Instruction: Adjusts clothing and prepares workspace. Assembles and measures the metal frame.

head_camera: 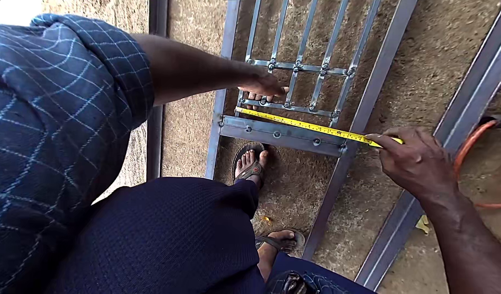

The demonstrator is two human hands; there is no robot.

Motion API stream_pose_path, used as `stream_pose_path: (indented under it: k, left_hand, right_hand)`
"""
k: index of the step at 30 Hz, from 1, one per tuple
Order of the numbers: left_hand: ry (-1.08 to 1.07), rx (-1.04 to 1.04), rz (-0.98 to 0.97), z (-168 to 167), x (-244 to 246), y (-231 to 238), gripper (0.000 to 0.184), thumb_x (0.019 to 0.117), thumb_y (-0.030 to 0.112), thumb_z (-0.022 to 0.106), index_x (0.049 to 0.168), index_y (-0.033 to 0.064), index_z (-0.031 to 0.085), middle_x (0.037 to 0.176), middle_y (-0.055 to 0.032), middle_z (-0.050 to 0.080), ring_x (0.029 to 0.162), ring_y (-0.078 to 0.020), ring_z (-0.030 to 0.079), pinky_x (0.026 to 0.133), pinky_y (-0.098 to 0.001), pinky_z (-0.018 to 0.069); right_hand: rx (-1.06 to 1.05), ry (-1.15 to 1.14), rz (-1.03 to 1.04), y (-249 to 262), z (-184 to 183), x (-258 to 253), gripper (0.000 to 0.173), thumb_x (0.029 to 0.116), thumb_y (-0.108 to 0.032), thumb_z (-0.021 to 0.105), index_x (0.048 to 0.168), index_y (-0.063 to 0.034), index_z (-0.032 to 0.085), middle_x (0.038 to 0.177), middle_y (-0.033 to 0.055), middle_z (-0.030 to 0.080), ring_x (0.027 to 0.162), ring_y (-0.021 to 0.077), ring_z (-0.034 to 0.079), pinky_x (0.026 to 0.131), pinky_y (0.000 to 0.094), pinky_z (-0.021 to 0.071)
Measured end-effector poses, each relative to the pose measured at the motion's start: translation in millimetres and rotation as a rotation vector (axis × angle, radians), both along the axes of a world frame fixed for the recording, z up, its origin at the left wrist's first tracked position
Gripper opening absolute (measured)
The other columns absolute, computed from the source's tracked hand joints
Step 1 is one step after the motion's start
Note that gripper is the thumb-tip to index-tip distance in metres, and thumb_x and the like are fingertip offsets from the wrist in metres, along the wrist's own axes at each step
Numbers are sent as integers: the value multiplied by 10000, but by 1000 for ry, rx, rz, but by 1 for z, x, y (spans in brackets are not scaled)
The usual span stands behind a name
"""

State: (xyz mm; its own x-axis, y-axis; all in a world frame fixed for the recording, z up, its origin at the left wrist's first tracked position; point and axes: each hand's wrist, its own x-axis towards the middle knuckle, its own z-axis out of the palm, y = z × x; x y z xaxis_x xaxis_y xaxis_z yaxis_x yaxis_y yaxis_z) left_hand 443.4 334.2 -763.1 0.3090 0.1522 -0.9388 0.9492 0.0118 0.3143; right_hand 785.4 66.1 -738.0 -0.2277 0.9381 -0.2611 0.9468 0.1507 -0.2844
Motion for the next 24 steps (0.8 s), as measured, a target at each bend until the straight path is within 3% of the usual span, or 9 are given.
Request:
stream_pose_path:
  k: [7,11,21,24]
  left_hand:
    - [-27,54,-90,-11,-3,0,613,1057,622,384,1121,86,673,978,-96,696,765,-220,699,701,-446,607]
    - [-57,93,-218,-6,-7,-5,562,1070,581,398,1146,99,677,1047,-76,708,866,-206,699,777,-461,585]
    - [-89,137,-288,-12,-7,-9,523,1078,541,414,1093,96,688,965,-76,705,777,-191,683,709,-439,576]
    - [-101,133,-283,-14,-9,-10,486,1078,521,440,1168,103,670,1005,-94,705,789,-213,689,716,-447,579]
  right_hand:
    - [84,25,1,27,-20,-43,335,1039,-159,511,1322,-227,677,1289,186,625,1269,461,534,989,657,433]
    - [90,27,-21,37,-24,-34,332,1053,-183,482,1326,-217,669,1314,199,607,1273,479,523,983,673,426]
    - [55,-7,-48,37,-28,-19,316,1051,-180,511,1311,-197,689,1321,205,605,1266,490,522,988,691,414]
    - [52,-1,-44,36,-31,-24,307,1038,-166,532,1294,-202,700,1302,199,612,1254,481,532,983,687,419]
